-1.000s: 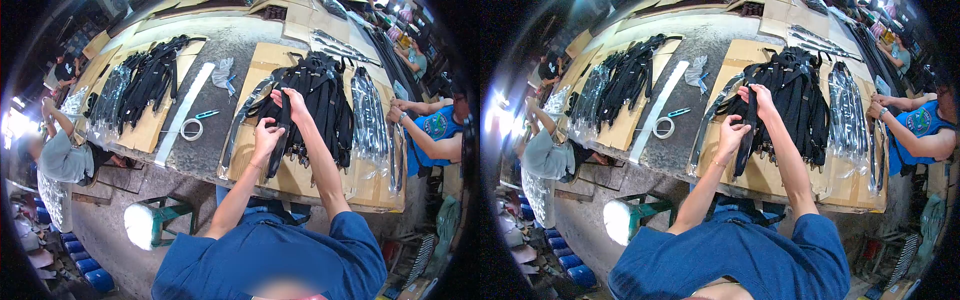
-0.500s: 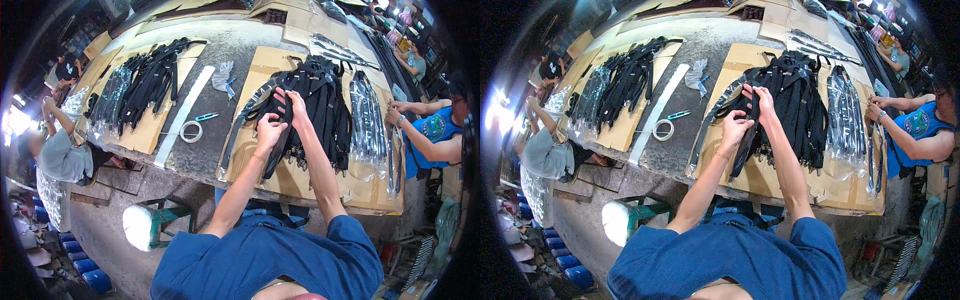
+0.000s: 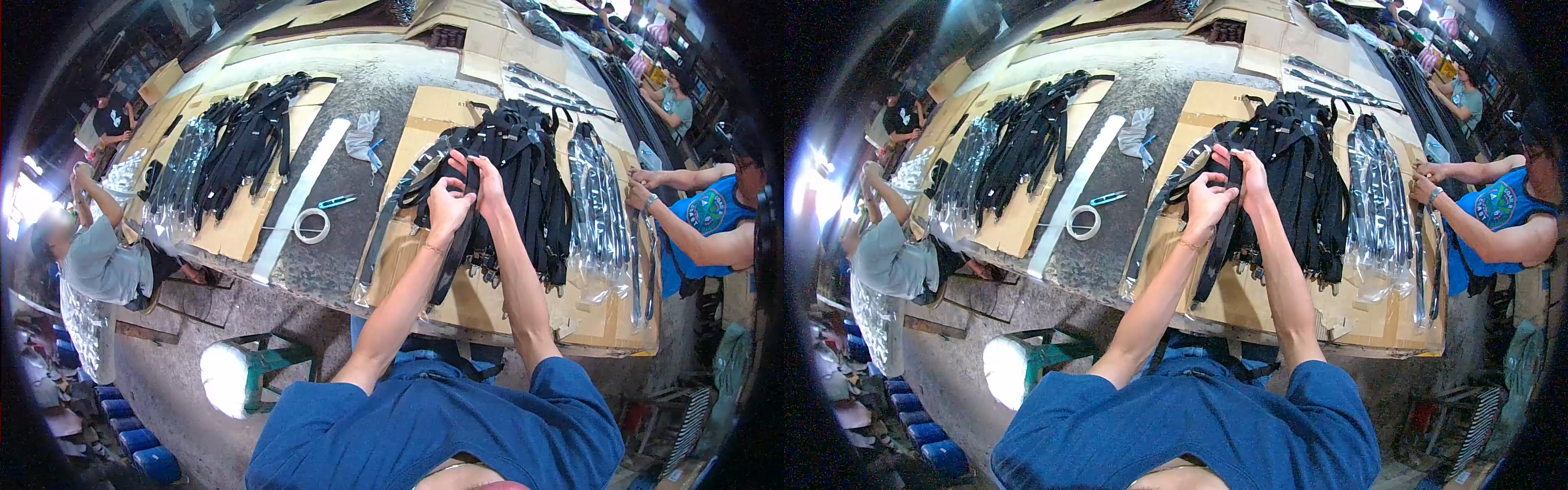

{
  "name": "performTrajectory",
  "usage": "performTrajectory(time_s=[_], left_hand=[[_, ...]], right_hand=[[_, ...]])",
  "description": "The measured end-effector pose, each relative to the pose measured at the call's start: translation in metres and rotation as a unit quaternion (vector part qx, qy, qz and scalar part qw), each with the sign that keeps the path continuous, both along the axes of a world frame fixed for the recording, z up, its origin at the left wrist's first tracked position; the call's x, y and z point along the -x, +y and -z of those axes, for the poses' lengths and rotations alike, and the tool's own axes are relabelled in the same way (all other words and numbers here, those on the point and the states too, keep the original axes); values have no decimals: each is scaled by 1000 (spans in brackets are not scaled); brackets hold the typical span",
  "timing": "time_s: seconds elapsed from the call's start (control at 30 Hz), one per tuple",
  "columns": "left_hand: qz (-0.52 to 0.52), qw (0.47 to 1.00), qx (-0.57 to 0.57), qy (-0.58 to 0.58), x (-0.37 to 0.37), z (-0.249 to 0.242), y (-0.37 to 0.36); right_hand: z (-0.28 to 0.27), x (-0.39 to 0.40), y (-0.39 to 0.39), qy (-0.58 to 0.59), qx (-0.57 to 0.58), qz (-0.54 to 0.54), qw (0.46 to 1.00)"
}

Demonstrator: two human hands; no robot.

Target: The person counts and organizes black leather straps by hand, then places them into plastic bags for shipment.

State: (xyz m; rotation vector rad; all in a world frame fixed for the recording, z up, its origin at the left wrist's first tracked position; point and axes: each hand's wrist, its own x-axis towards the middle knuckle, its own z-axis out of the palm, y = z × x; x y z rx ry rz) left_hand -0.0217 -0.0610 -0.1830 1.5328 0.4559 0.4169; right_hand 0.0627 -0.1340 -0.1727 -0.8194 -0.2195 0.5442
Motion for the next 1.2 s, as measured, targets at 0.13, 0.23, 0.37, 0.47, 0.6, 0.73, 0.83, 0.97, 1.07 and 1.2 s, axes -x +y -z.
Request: performTrajectory(time_s=[0.13, 0.23, 0.37, 0.47, 0.6, 0.73, 0.83, 0.97, 1.07, 1.2], left_hand=[[-34, 999, -11, -12, -10, -1, 4], [-24, 994, 71, -74, -31, 16, 13], [-11, 984, 141, -107, -41, 35, 25], [-15, 985, 129, -112, -24, 24, 18], [-33, 988, 123, -90, -25, 48, 19], [-82, 994, 40, -53, -25, 41, 26], [-73, 991, 94, -60, -32, 39, 27], [-92, 993, 38, -61, -30, 21, 20], [-99, 994, -39, -28, -28, 20, 18], [-97, 994, -20, -40, -37, 34, 20]], right_hand=[[16, -4, -4, 45, -30, 1, 999], [42, -14, -11, 34, -64, -67, 995], [18, -3, -9, 120, -16, -150, 981], [52, -53, 15, 141, 75, -124, 979], [45, -79, 40, 101, 193, -15, 976], [52, -97, 40, 56, 142, -32, 988], [32, -83, 33, 65, 156, -16, 985], [32, -90, 28, 30, 157, 12, 987], [29, -85, 33, -13, 157, 90, 983], [21, -68, 33, -67, 279, 125, 950]])
